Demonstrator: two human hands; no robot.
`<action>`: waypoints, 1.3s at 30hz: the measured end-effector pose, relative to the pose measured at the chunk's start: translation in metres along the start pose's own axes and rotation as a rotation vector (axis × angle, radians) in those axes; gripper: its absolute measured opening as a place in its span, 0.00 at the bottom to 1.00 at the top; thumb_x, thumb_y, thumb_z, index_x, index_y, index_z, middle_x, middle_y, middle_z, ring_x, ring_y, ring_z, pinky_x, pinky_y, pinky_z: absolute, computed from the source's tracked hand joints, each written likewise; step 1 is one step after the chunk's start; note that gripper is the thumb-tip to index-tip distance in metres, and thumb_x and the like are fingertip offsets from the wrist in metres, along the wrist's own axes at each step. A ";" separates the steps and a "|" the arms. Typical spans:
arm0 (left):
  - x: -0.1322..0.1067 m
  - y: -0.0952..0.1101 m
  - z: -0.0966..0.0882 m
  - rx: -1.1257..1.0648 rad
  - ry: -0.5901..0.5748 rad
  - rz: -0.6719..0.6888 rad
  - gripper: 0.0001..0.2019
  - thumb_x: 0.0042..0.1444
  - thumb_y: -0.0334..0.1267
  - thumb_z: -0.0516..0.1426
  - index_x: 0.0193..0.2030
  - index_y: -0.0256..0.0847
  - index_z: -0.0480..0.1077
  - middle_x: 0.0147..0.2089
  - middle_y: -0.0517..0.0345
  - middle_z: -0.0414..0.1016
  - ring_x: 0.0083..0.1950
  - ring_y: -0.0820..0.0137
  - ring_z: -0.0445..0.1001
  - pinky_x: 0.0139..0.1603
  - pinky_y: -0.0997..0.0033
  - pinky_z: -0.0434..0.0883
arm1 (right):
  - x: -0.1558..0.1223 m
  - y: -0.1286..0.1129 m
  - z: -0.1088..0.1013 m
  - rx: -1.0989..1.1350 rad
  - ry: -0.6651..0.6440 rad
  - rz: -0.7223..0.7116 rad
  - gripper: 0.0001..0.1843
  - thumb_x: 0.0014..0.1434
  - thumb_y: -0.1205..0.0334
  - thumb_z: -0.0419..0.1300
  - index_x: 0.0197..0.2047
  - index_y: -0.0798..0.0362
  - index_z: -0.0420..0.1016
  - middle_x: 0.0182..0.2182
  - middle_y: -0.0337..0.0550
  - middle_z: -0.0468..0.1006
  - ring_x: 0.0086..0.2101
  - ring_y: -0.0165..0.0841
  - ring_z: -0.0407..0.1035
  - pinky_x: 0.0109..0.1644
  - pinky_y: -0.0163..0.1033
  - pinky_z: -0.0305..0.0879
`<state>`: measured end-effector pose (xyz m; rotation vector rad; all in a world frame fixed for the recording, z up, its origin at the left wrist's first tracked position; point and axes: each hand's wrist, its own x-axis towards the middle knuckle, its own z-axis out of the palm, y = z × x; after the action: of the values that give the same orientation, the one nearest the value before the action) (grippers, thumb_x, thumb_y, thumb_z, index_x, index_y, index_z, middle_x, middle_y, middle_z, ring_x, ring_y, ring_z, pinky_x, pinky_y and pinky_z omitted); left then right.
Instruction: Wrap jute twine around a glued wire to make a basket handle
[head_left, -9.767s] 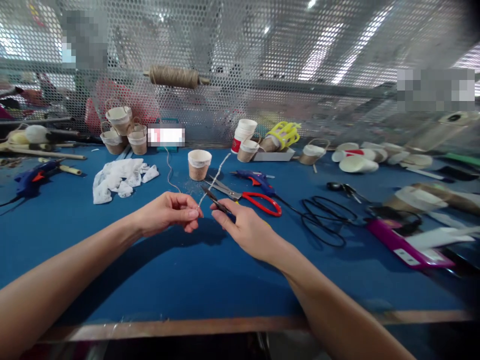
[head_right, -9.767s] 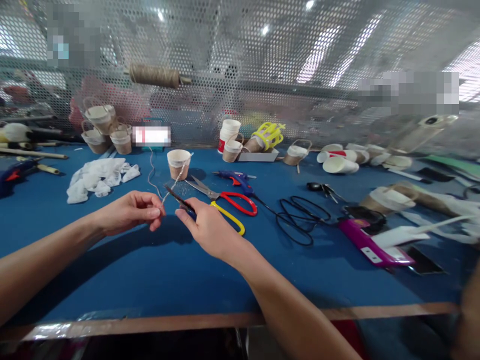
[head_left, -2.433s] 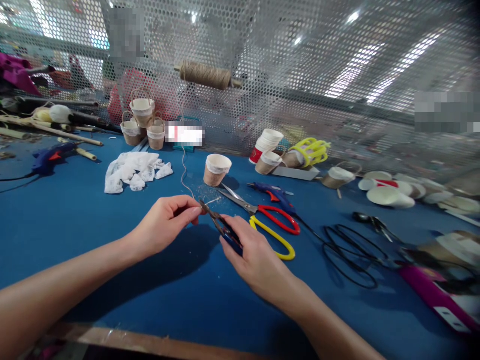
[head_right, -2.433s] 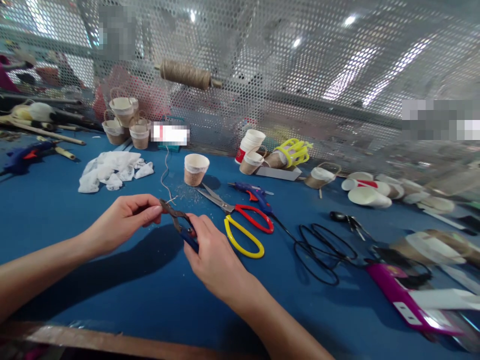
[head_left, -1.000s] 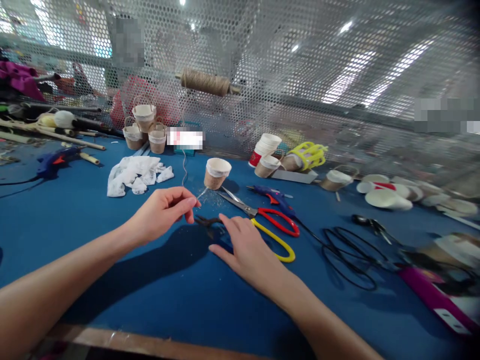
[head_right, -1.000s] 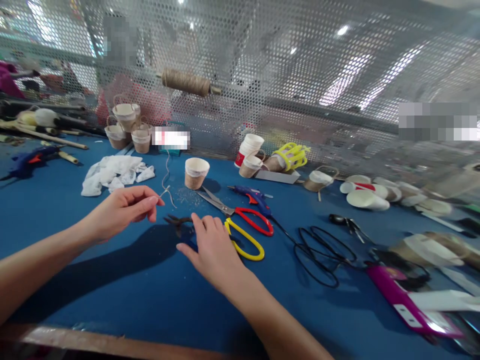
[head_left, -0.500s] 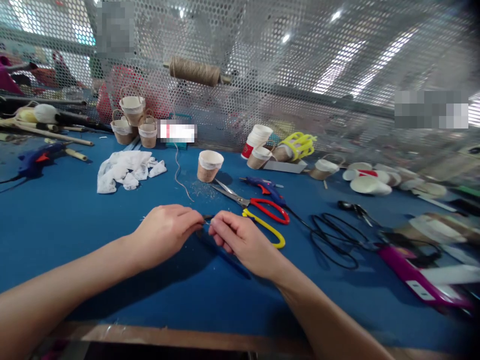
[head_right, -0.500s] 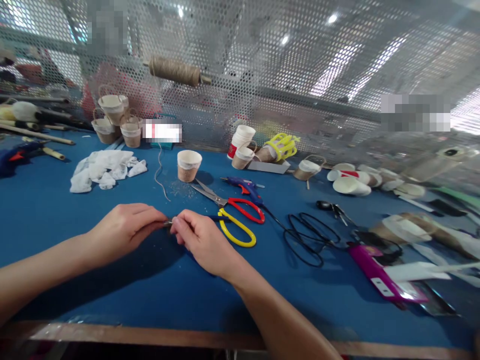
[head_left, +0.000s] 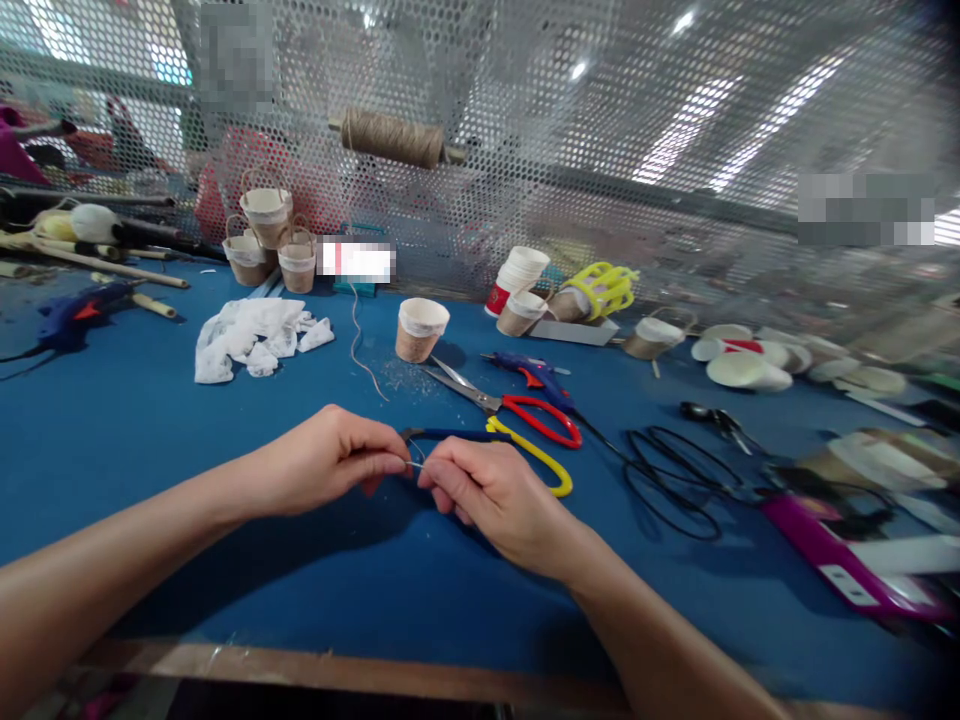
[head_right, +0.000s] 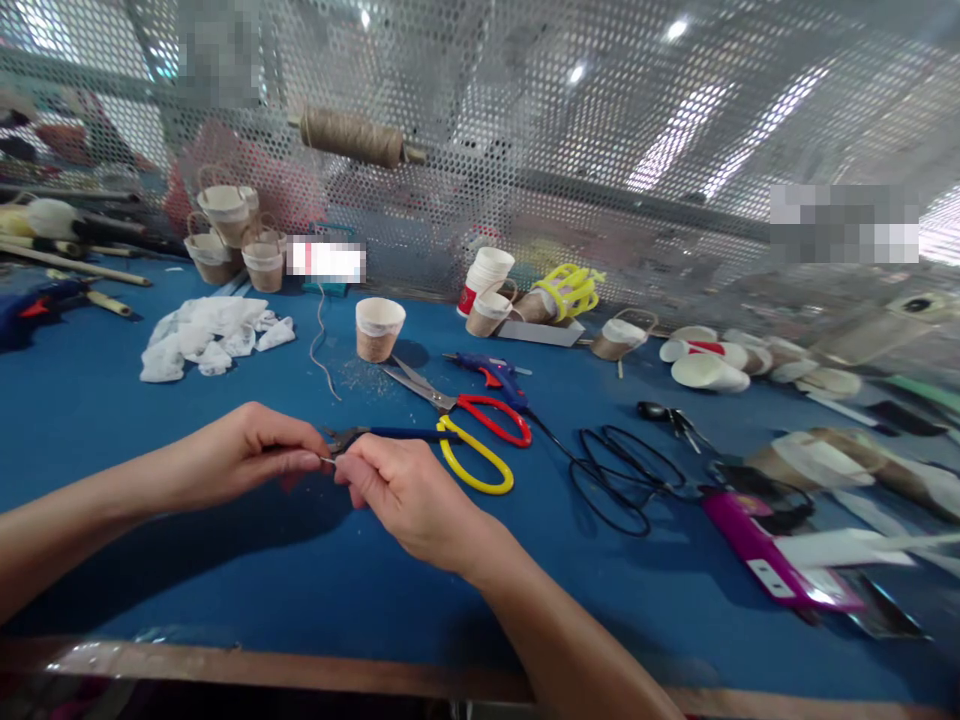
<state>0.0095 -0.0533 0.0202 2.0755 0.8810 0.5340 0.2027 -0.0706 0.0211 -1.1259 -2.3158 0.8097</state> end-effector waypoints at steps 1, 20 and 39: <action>-0.001 0.001 -0.001 -0.044 -0.014 -0.014 0.12 0.55 0.39 0.49 0.32 0.39 0.72 0.22 0.62 0.67 0.24 0.77 0.63 0.25 0.80 0.61 | -0.001 -0.001 0.000 0.037 -0.003 0.016 0.14 0.61 0.62 0.45 0.28 0.55 0.67 0.18 0.35 0.68 0.18 0.22 0.60 0.22 0.28 0.57; 0.001 0.011 0.000 -1.076 0.264 -0.209 0.06 0.57 0.37 0.50 0.31 0.38 0.60 0.29 0.57 0.76 0.27 0.75 0.70 0.30 0.74 0.65 | 0.008 0.001 0.011 0.634 -0.041 0.150 0.19 0.54 0.48 0.53 0.37 0.58 0.68 0.31 0.44 0.72 0.29 0.26 0.65 0.30 0.33 0.62; 0.002 -0.016 -0.013 0.664 0.490 0.638 0.11 0.53 0.26 0.52 0.36 0.43 0.72 0.36 0.58 0.78 0.50 0.65 0.68 0.57 0.55 0.55 | 0.002 0.005 0.009 0.993 -0.257 0.237 0.09 0.56 0.60 0.55 0.29 0.57 0.70 0.17 0.35 0.70 0.18 0.21 0.61 0.23 0.29 0.56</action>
<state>-0.0041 -0.0381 0.0154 2.9236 0.6939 1.2630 0.1991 -0.0690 0.0112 -0.8370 -1.5434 1.9755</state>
